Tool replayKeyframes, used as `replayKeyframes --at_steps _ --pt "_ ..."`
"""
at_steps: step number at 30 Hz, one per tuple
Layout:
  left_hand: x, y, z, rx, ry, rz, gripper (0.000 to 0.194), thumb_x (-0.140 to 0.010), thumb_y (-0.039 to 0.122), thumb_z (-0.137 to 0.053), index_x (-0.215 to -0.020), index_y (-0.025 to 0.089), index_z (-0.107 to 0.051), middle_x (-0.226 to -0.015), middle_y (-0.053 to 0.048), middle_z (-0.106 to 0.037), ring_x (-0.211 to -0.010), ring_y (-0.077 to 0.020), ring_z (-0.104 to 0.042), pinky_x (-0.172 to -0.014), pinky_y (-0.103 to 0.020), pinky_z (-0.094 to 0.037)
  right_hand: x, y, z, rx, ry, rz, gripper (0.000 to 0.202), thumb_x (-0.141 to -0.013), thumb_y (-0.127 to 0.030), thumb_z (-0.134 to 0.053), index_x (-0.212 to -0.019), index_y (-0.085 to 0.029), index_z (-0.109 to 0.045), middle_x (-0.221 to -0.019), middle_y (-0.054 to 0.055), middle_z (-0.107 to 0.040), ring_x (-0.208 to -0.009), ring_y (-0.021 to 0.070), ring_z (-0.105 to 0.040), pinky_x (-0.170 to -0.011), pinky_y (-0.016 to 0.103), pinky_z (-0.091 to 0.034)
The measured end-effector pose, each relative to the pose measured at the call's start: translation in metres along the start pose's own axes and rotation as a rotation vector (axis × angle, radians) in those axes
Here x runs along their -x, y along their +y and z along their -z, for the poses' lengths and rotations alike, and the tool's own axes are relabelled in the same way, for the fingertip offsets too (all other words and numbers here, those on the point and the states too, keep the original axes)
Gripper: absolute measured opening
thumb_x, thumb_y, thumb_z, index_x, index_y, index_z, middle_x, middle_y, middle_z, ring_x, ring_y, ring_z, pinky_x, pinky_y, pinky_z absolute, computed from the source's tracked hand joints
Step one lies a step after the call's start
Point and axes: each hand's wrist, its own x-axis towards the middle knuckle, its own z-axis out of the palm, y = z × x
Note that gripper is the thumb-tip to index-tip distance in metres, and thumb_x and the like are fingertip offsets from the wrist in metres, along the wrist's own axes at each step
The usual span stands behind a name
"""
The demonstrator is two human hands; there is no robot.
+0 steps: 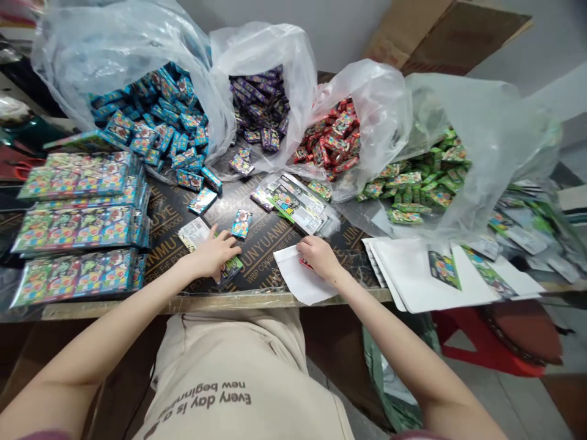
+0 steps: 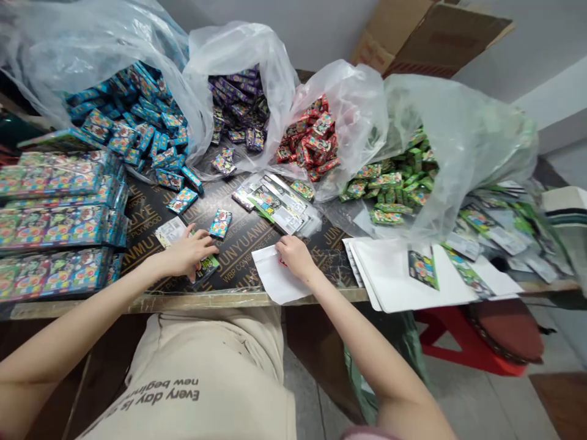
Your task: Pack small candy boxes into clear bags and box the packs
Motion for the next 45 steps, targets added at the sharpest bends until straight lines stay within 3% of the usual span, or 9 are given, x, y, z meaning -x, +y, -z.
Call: replayKeyframes --at_steps 4,7,14,19,26,30,35,41,45 --pt "-0.011 -0.006 0.007 0.03 -0.179 0.02 0.061 -0.043 0.028 -0.091 -0.096 0.014 -0.063 -0.109 -0.017 -0.063 -0.106 -0.0351 -0.054 -0.094 -0.05 -0.039 0.006 0.003 0.001 -0.013 0.047 0.02 0.018 -0.082 -0.005 -0.044 -0.076 -0.016 -0.058 -0.073 0.009 -0.062 -0.068 0.0206 -0.056 -0.065 0.03 -0.04" --pt "-0.004 -0.013 0.023 0.271 -0.199 0.063 0.044 -0.055 0.026 -0.086 -0.091 0.015 -0.062 -0.087 -0.006 -0.066 -0.084 -0.0239 -0.061 -0.076 -0.032 -0.044 0.004 0.001 0.01 -0.156 0.102 -0.047 0.014 -0.089 -0.017 -0.041 -0.091 -0.017 -0.055 -0.075 0.008 -0.064 -0.066 0.0212 -0.061 -0.062 0.03 -0.045" --pt "0.02 0.004 0.038 0.851 0.689 0.073 0.038 -0.086 0.026 -0.063 -0.123 0.022 -0.059 -0.105 -0.007 -0.066 -0.095 -0.0191 -0.06 -0.086 -0.032 -0.045 -0.027 -0.088 0.058 -0.879 0.465 -0.073 0.041 -0.088 -0.036 -0.06 -0.127 -0.027 -0.049 -0.123 0.009 -0.064 -0.106 0.0228 -0.065 -0.087 0.039 -0.055" --pt "0.023 0.027 0.017 0.96 0.938 0.124 0.024 -0.085 0.028 -0.065 -0.108 0.022 -0.07 -0.091 -0.005 -0.067 -0.083 -0.016 -0.063 -0.073 -0.028 -0.051 -0.048 -0.14 0.072 -1.114 0.569 -0.121 0.025 -0.084 -0.031 -0.066 -0.109 -0.026 -0.065 -0.098 0.003 -0.073 -0.087 0.0193 -0.07 -0.082 0.036 -0.059" --pt "0.032 0.037 0.025 0.589 1.141 0.048 0.015 -0.083 0.018 -0.067 -0.098 0.021 -0.072 -0.087 -0.005 -0.068 -0.078 -0.0124 -0.064 -0.071 -0.024 -0.053 -0.038 -0.141 0.063 -0.935 0.647 -0.041 0.019 -0.085 -0.026 -0.064 -0.104 -0.027 -0.067 -0.094 0.003 -0.075 -0.087 0.0216 -0.072 -0.084 0.04 -0.058" --pt "0.035 0.038 0.028 0.459 1.1 -0.003 0.015 -0.086 0.017 -0.063 -0.099 0.019 -0.07 -0.088 -0.005 -0.067 -0.076 -0.0115 -0.064 -0.068 -0.022 -0.053 -0.028 -0.134 0.068 -0.823 0.576 0.091 0.02 -0.089 -0.024 -0.057 -0.106 -0.027 -0.066 -0.1 0.005 -0.074 -0.098 0.023 -0.069 -0.089 0.041 -0.053" --pt "0.037 0.039 0.032 0.507 1.067 -0.007 0.011 -0.085 0.014 -0.063 -0.093 0.017 -0.071 -0.085 -0.005 -0.067 -0.074 -0.012 -0.065 -0.066 -0.023 -0.053 -0.04 -0.124 0.106 -0.865 0.565 -0.118 0.019 -0.088 -0.032 -0.06 -0.105 -0.024 -0.061 -0.103 0.006 -0.066 -0.101 0.0217 -0.061 -0.089 0.038 -0.047" --pt "0.035 0.042 0.041 0.667 1.076 0.088 0.007 -0.078 0.015 -0.07 -0.072 0.016 -0.067 -0.077 -0.004 -0.068 -0.069 -0.0129 -0.065 -0.065 -0.024 -0.053 -0.062 -0.129 0.136 -1.009 0.047 0.082 0.02 -0.083 -0.036 -0.062 -0.073 -0.02 -0.058 -0.092 0.004 -0.063 -0.091 0.0188 -0.057 -0.085 0.034 -0.043" --pt "0.035 0.042 0.04 0.692 1.079 0.101 0.014 -0.078 0.017 -0.07 -0.066 0.016 -0.063 -0.076 -0.005 -0.069 -0.069 -0.0139 -0.066 -0.064 -0.025 -0.053 -0.067 -0.137 0.133 -1.031 -0.101 0.04 0.019 -0.081 -0.035 -0.062 -0.073 -0.019 -0.058 -0.08 0.002 -0.061 -0.073 0.0139 -0.053 -0.067 0.028 -0.04"
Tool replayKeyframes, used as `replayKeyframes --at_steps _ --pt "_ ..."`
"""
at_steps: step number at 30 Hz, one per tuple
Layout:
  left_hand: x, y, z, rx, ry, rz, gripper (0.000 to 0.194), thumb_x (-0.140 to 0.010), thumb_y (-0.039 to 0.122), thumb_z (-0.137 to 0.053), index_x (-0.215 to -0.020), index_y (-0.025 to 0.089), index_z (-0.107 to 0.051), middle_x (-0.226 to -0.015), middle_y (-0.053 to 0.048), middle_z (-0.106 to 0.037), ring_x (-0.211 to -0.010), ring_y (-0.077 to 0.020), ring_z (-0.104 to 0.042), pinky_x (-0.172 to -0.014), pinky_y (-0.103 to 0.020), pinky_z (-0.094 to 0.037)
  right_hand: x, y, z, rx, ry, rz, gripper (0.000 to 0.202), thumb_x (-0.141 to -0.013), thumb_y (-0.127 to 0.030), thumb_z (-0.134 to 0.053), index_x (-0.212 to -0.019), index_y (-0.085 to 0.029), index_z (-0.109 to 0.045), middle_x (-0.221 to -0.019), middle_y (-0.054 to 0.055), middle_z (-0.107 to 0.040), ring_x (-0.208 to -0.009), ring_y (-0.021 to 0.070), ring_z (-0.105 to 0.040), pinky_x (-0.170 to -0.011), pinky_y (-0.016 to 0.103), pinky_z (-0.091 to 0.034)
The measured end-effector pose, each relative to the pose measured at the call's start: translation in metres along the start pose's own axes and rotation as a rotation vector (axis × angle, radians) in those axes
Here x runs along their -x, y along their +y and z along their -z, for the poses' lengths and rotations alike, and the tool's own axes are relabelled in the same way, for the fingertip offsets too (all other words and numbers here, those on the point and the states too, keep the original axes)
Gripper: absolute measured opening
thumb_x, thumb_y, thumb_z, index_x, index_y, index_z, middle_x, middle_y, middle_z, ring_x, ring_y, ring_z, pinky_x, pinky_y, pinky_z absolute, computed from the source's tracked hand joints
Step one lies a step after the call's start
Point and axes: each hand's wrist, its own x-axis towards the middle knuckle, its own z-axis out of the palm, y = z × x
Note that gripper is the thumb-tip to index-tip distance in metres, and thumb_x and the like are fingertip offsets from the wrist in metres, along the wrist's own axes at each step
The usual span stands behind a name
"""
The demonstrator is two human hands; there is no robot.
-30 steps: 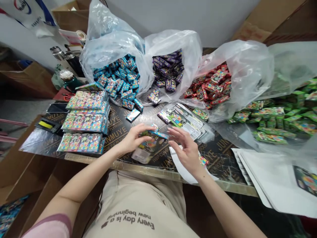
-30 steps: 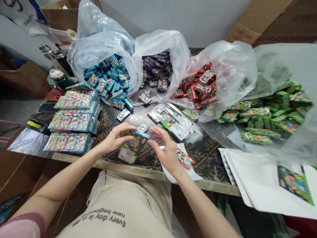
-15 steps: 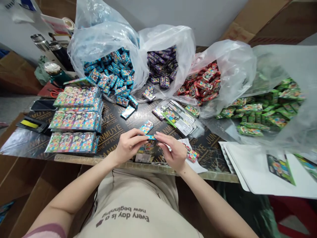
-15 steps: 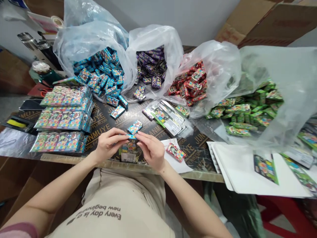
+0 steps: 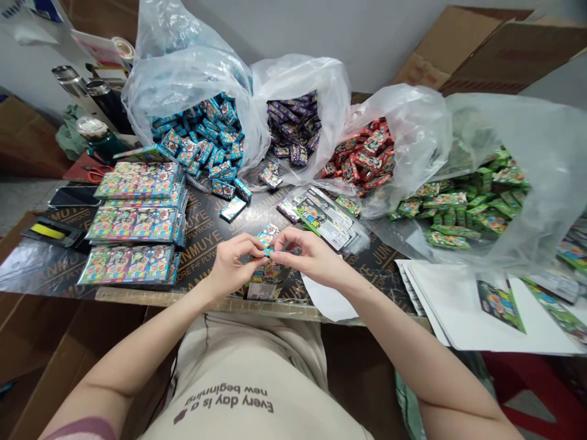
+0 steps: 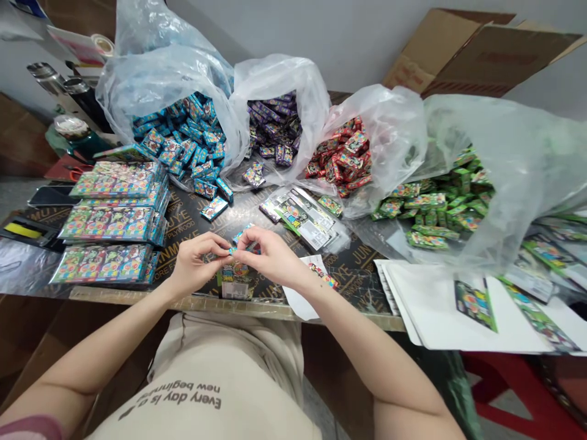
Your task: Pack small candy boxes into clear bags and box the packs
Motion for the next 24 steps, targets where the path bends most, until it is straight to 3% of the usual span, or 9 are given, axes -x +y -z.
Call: replayKeyframes --at_steps 4,9,12,14,17,20,23,24 --pt "0.001 -0.001 0.002 -0.019 0.0 -0.017 0.014 -0.078 0.017 -0.07 -0.066 0.016 -0.063 -0.076 -0.005 -0.068 -0.067 -0.0132 -0.065 -0.063 -0.025 -0.053 -0.005 0.001 -0.002 -0.028 -0.042 -0.054 0.02 -0.08 -0.035 -0.061 -0.071 -0.017 -0.056 -0.068 -0.001 -0.056 -0.06 0.0103 -0.047 -0.058 0.025 -0.036" --pt "0.003 0.0 0.001 -0.001 -0.004 -0.028 0.009 -0.079 0.012 -0.063 -0.071 0.016 -0.064 -0.08 -0.006 -0.068 -0.069 -0.0129 -0.065 -0.064 -0.025 -0.051 -0.009 0.003 -0.001 0.021 -0.041 -0.038 0.02 -0.077 -0.032 -0.063 -0.067 -0.017 -0.056 -0.064 -0.001 -0.055 -0.059 0.0104 -0.047 -0.057 0.025 -0.037" --pt "0.005 0.001 -0.003 -0.01 0.041 -0.031 0.01 -0.077 0.017 -0.067 -0.07 0.016 -0.061 -0.077 -0.005 -0.066 -0.068 -0.0132 -0.063 -0.063 -0.025 -0.049 -0.008 0.006 -0.003 0.032 -0.014 -0.037 0.02 -0.077 -0.033 -0.065 -0.067 -0.018 -0.056 -0.064 -0.001 -0.057 -0.059 0.0109 -0.048 -0.057 0.025 -0.038" --pt "0.006 0.001 -0.006 -0.039 0.073 -0.029 0.017 -0.076 0.021 -0.071 -0.066 0.016 -0.059 -0.072 -0.003 -0.063 -0.065 -0.013 -0.061 -0.06 -0.024 -0.047 -0.007 0.008 -0.005 -0.046 0.05 -0.055 0.02 -0.073 -0.033 -0.069 -0.074 -0.019 -0.055 -0.065 -0.002 -0.059 -0.06 0.0114 -0.051 -0.058 0.025 -0.04" --pt "0.008 0.0 -0.011 -0.078 0.08 -0.007 0.021 -0.079 0.02 -0.068 -0.063 0.017 -0.056 -0.07 -0.002 -0.062 -0.064 -0.0126 -0.059 -0.059 -0.024 -0.046 -0.009 0.014 -0.01 -0.366 0.093 -0.183 0.041 -0.061 -0.031 -0.078 -0.089 -0.022 -0.05 -0.062 -0.006 -0.06 -0.057 0.0121 -0.055 -0.056 0.024 -0.041" --pt "0.015 -0.004 -0.021 -0.014 0.123 0.109 0.015 -0.076 0.024 -0.074 -0.073 0.018 -0.061 -0.075 -0.003 -0.063 -0.071 -0.0148 -0.06 -0.065 -0.026 -0.048 -0.012 0.017 -0.014 -0.624 0.063 -0.351 0.048 -0.054 -0.025 -0.079 -0.091 -0.022 -0.049 -0.055 -0.009 -0.056 -0.049 0.0115 -0.052 -0.05 0.023 -0.039" --pt "0.031 -0.012 -0.031 0.21 0.12 0.371 0.037 -0.069 0.03 -0.08 -0.1 0.018 -0.062 -0.084 -0.004 -0.068 -0.076 -0.0166 -0.064 -0.065 -0.026 -0.051 -0.013 0.022 -0.015 -0.695 0.143 -0.399 0.044 -0.063 -0.031 -0.077 -0.1 -0.024 -0.054 -0.062 -0.006 -0.061 -0.052 0.0129 -0.056 -0.05 0.025 -0.042" --pt "0.037 -0.013 -0.031 0.266 0.095 0.441 0.036 -0.072 0.031 -0.078 -0.101 0.016 -0.063 -0.082 -0.004 -0.068 -0.073 -0.0164 -0.065 -0.063 -0.026 -0.052 -0.012 0.026 -0.014 -0.716 0.196 -0.4 0.041 -0.068 -0.038 -0.075 -0.103 -0.026 -0.056 -0.069 -0.003 -0.065 -0.059 0.0146 -0.06 -0.053 0.026 -0.045"
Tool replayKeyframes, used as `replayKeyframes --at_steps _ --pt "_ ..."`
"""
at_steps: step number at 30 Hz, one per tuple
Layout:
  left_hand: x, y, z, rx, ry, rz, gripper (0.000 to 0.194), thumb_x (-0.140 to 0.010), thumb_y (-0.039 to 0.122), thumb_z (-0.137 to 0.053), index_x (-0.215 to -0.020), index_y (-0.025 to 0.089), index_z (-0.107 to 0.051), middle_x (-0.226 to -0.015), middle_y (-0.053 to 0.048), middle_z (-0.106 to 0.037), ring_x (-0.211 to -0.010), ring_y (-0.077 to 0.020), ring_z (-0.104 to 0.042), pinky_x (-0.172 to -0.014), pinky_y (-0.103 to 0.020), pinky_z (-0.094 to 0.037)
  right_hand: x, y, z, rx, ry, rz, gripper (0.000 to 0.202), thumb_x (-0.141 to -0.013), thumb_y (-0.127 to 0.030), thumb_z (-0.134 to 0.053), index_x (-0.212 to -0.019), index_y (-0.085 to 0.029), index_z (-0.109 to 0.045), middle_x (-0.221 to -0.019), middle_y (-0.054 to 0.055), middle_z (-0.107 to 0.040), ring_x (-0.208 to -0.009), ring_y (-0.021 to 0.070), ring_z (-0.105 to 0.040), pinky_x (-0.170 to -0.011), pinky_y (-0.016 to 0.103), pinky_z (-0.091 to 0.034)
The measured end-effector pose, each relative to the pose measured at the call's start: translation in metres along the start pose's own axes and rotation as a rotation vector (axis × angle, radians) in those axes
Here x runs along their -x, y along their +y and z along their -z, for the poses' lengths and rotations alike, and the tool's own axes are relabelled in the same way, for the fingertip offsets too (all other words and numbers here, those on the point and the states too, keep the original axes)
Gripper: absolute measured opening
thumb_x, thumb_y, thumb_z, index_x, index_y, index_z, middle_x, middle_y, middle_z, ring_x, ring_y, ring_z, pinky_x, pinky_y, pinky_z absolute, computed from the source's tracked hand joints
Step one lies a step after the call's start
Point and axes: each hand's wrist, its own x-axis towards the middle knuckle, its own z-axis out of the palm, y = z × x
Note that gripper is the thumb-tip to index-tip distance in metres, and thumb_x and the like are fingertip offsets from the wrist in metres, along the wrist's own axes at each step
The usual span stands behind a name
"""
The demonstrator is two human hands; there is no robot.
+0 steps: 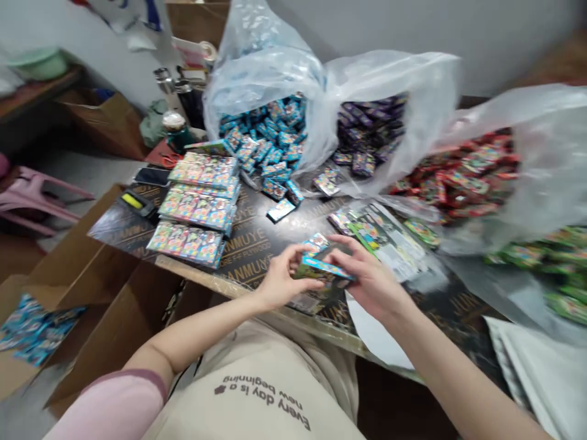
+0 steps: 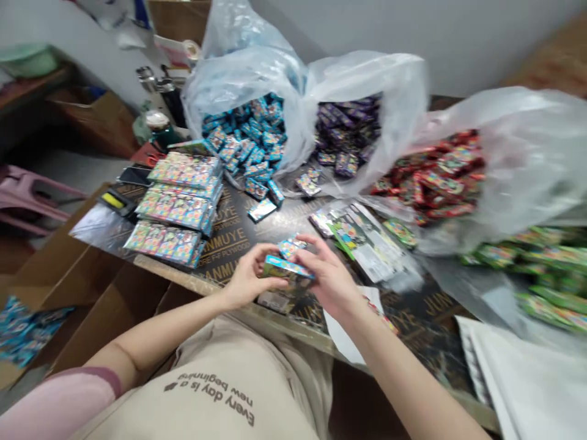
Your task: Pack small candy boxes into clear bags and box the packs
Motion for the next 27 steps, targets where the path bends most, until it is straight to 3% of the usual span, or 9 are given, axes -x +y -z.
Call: replayKeyframes --at_steps 2,7,10,15,18,21,23,25,27 --pt "0.012 0.003 0.01 -0.007 -0.019 0.026 0.022 -0.08 0.031 -0.07 -0.093 0.014 -0.065 -0.076 -0.004 -0.07 -0.068 -0.0163 -0.066 -0.062 -0.026 -0.054 -0.004 0.005 0.009 -0.076 0.11 0.057 0.036 -0.076 -0.051 -0.067 -0.103 -0.029 -0.059 -0.086 0.002 -0.069 -0.076 0.0178 -0.066 -0.062 0.03 -0.051" --pt "0.049 0.061 0.071 -0.434 -0.003 -0.627 0.027 -0.09 0.019 -0.053 -0.115 0.018 -0.063 -0.1 -0.01 -0.074 -0.099 -0.0216 -0.069 -0.087 -0.035 -0.058 -0.018 0.03 0.029 -0.073 0.288 0.225 0.03 -0.078 -0.057 -0.063 -0.096 -0.033 -0.062 -0.093 0.002 -0.068 -0.086 0.0187 -0.065 -0.072 0.033 -0.053" --pt "0.066 0.076 0.12 -0.813 0.064 -0.707 0.032 -0.09 0.017 -0.051 -0.12 0.022 -0.061 -0.103 -0.009 -0.074 -0.109 -0.0237 -0.066 -0.089 -0.039 -0.059 -0.02 0.047 0.027 0.19 0.234 0.284 0.033 -0.075 -0.053 -0.068 -0.096 -0.028 -0.063 -0.092 0.004 -0.068 -0.083 0.02 -0.065 -0.074 0.034 -0.052" --pt "0.081 0.017 0.193 -1.137 0.155 -0.565 0.049 -0.083 0.008 -0.058 -0.127 0.029 -0.059 -0.11 -0.009 -0.072 -0.106 -0.0266 -0.067 -0.095 -0.046 -0.055 -0.02 0.063 0.026 0.842 0.129 0.56 0.022 -0.084 -0.039 -0.06 -0.094 -0.021 -0.066 -0.101 0.01 -0.068 -0.098 0.0259 -0.062 -0.09 0.042 -0.047" --pt "0.083 -0.023 0.217 -1.192 0.089 -0.448 0.06 -0.081 0.016 -0.065 -0.137 0.032 -0.05 -0.131 -0.009 -0.062 -0.12 -0.0332 -0.058 -0.104 -0.058 -0.044 -0.017 0.067 0.055 1.075 0.194 0.594 0.019 -0.085 -0.033 -0.059 -0.097 -0.02 -0.066 -0.108 0.012 -0.067 -0.107 0.0277 -0.058 -0.094 0.045 -0.044" --pt "0.081 -0.037 0.22 -1.169 0.083 -0.363 0.073 -0.079 0.033 -0.071 -0.144 0.039 -0.037 -0.147 0.002 -0.045 -0.129 -0.0348 -0.05 -0.109 -0.062 -0.035 -0.002 0.067 0.106 1.169 0.377 0.542 0.019 -0.085 -0.03 -0.058 -0.098 -0.019 -0.066 -0.105 0.011 -0.067 -0.103 0.027 -0.059 -0.092 0.043 -0.045" --pt "0.076 -0.034 0.207 -1.13 0.181 -0.405 0.072 -0.077 0.034 -0.072 -0.141 0.042 -0.04 -0.145 0.008 -0.047 -0.125 -0.0319 -0.054 -0.109 -0.059 -0.038 0.01 0.067 0.139 1.19 0.535 0.493 0.02 -0.085 -0.031 -0.056 -0.097 -0.019 -0.067 -0.1 0.011 -0.068 -0.099 0.0268 -0.06 -0.09 0.042 -0.045" --pt "0.065 -0.027 0.178 -1.061 0.28 -0.498 0.066 -0.075 0.027 -0.074 -0.135 0.039 -0.05 -0.136 0.006 -0.058 -0.116 -0.0289 -0.061 -0.103 -0.053 -0.046 0.015 0.066 0.162 1.214 0.66 0.44 0.024 -0.086 -0.034 -0.055 -0.098 -0.017 -0.067 -0.1 0.012 -0.069 -0.098 0.0279 -0.06 -0.089 0.042 -0.045" --pt "0.05 -0.024 0.138 -0.962 0.22 -0.538 0.053 -0.076 0.021 -0.072 -0.127 0.03 -0.059 -0.125 -0.002 -0.066 -0.108 -0.0263 -0.065 -0.096 -0.047 -0.052 0.011 0.066 0.173 1.279 0.694 0.417 0.033 -0.085 -0.037 -0.057 -0.108 -0.015 -0.064 -0.107 0.014 -0.067 -0.102 0.0297 -0.059 -0.091 0.043 -0.044"
